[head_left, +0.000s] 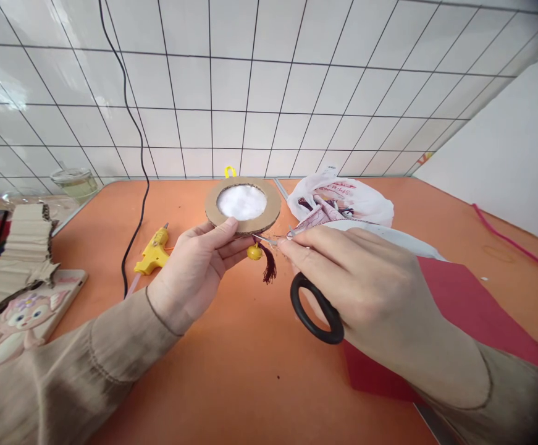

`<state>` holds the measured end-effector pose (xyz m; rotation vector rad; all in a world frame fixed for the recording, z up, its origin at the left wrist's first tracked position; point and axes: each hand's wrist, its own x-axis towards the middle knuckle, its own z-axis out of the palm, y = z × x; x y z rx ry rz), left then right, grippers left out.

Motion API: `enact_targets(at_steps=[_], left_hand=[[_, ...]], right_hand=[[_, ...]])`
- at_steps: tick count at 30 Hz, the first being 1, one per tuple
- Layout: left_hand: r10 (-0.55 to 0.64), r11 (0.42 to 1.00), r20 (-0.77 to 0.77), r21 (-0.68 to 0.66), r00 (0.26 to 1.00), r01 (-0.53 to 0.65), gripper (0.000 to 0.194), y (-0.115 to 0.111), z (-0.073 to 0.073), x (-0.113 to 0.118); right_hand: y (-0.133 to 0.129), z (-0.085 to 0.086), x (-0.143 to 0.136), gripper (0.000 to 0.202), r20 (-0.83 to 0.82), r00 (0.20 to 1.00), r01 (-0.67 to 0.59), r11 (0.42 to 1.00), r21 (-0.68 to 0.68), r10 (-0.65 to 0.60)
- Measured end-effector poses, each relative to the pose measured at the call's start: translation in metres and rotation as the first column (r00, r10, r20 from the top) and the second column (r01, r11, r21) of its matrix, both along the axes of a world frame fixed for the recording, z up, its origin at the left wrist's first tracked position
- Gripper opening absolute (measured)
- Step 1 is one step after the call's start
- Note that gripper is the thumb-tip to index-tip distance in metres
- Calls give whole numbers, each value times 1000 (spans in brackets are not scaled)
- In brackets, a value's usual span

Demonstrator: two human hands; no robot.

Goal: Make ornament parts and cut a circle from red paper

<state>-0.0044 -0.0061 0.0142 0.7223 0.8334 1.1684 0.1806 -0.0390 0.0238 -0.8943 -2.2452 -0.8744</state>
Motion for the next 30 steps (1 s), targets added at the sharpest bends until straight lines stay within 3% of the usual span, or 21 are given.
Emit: enact_targets(at_steps=[8,20,30], left_hand=[[9,1000,-5,-11,1000,-9,9,-2,1,2],[-4,1000,3,-1,1000,4,14,-2,-2,2],[18,1000,4,6,1000,-18,10,-1,-2,0]], right_hand=[[1,-1,-2,32,24,1000,-17,1000,7,17],[1,-3,-1,34,14,998,55,998,-7,-54],[1,-1,-3,32,2,1000,8,999,36,-8]])
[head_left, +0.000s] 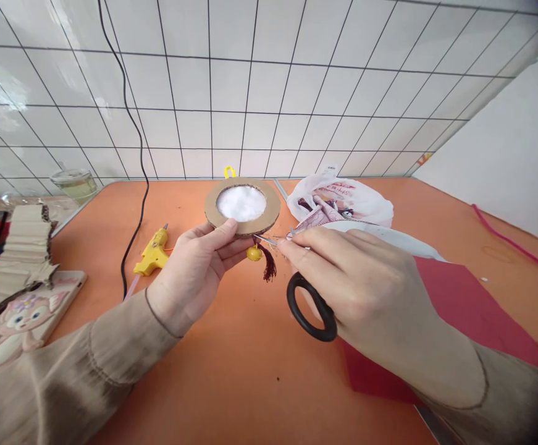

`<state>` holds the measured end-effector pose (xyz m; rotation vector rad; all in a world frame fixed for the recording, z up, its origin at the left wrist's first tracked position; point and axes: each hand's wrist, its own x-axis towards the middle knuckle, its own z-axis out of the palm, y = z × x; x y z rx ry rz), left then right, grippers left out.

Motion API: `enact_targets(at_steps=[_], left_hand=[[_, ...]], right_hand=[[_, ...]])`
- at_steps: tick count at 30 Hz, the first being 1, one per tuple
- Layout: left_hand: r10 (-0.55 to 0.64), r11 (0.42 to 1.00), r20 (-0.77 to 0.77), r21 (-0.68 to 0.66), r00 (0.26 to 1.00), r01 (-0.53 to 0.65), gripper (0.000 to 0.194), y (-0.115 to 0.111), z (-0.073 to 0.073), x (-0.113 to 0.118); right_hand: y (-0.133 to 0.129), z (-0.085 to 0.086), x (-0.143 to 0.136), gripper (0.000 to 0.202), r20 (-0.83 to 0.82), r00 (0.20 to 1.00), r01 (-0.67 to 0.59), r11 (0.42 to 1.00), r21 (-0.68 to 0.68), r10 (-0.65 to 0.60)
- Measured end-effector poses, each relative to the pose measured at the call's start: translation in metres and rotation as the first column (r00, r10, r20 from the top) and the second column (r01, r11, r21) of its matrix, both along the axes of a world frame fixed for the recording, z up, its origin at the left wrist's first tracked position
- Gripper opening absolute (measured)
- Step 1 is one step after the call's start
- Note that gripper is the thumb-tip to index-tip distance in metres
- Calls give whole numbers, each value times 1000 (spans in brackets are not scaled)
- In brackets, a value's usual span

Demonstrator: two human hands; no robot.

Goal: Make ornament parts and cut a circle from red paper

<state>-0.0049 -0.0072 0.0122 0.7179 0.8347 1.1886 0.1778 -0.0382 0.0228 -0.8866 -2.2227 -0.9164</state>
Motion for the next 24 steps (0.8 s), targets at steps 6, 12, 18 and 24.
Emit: enact_targets(at_steps=[6,12,18,24], left_hand=[[-10,1000,-10,3,1000,10,14,-2,1,1],[-9,1000,-2,15,1000,9,14,-1,-2,1],[-29,999,-2,44,1000,30,13,0,-3,1],[-27,999,-40,18,999,28,12,1,1,-1]], right_hand=[[0,-2,0,32,7,1000,4,1000,-10,-4],[2,-3,1,35,14,1000,26,1000,-12,-26],[1,-2,1,36,6,1000,22,1000,-13,-22],[0,2,3,35,-19,999,-39,998,-56,38]])
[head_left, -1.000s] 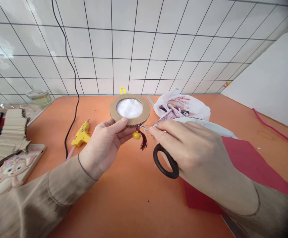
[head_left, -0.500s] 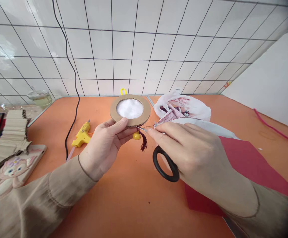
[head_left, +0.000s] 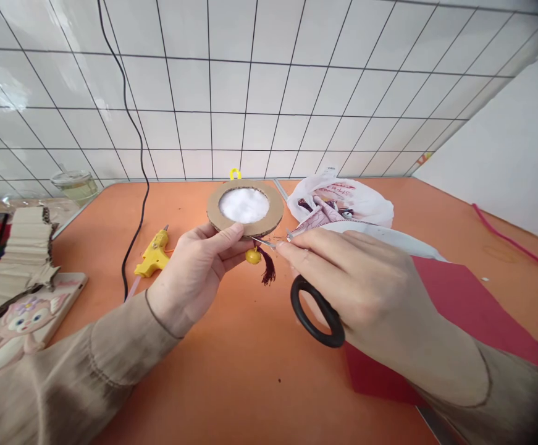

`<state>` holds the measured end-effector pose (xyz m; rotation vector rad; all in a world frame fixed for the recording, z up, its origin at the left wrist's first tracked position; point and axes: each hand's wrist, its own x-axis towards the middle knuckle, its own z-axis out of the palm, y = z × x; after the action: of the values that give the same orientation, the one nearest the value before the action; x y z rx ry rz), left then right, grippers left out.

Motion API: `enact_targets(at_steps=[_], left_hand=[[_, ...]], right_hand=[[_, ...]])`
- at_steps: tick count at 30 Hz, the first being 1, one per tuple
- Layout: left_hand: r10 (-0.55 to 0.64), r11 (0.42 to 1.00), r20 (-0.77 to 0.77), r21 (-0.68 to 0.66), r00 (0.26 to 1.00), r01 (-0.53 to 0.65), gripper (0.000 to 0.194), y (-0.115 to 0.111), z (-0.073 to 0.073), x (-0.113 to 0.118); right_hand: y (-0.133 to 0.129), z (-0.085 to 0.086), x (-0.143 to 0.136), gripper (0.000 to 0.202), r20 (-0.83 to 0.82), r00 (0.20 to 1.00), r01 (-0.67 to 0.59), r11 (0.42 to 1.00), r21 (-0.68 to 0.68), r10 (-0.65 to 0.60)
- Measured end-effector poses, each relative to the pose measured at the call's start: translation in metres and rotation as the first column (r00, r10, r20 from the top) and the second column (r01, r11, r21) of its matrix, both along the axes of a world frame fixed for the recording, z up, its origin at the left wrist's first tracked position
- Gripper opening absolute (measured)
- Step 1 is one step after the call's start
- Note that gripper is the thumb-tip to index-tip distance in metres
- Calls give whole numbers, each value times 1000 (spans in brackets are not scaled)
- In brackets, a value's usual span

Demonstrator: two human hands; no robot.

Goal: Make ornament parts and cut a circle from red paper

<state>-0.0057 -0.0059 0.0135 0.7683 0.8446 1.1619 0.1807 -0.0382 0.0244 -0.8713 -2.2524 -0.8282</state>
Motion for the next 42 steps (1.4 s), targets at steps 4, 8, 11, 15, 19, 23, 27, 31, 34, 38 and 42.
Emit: enact_targets(at_steps=[4,8,11,15,19,23,27,31,34,38,42], left_hand=[[-22,1000,48,-21,999,23,13,1,3,-3],[-62,998,52,-26,997,64,16,1,4,-5],[-78,996,46,-31,996,80,16,1,5,-6],[-99,995,37,0,994,99,20,2,4,-7],[-89,996,43,0,995,89,21,4,3,-9],[-90,996,50,-18,995,91,22,4,3,-9],[-89,995,55,-47,995,92,24,3,5,-9],[-99,994,55,-45,994,102,24,2,6,-9],[-102,993,58,-50,993,104,21,3,5,-8],[-102,993,78,-59,992,107,17,3,3,-7],[-113,992,68,-56,991,117,18,1,4,-6]], right_hand=[[0,7,5,29,54,996,-68,997,-27,69],[1,13,9,29,98,991,-89,996,18,87],[1,14,11,30,122,991,-57,998,33,53],[1,12,16,23,38,998,-45,997,59,43],[-2,13,21,24,-25,1000,-17,999,-40,16],[-4,15,23,25,-4,1000,-26,989,-148,25],[-4,12,21,30,-1,1000,-17,991,-135,17],[-4,10,17,37,-7,1000,9,995,-98,-9],[-4,10,16,37,-1,1000,-1,996,-89,1],[-3,9,17,35,-2,1000,-15,995,-100,15],[-2,8,17,33,2,1000,-11,995,-96,11]])
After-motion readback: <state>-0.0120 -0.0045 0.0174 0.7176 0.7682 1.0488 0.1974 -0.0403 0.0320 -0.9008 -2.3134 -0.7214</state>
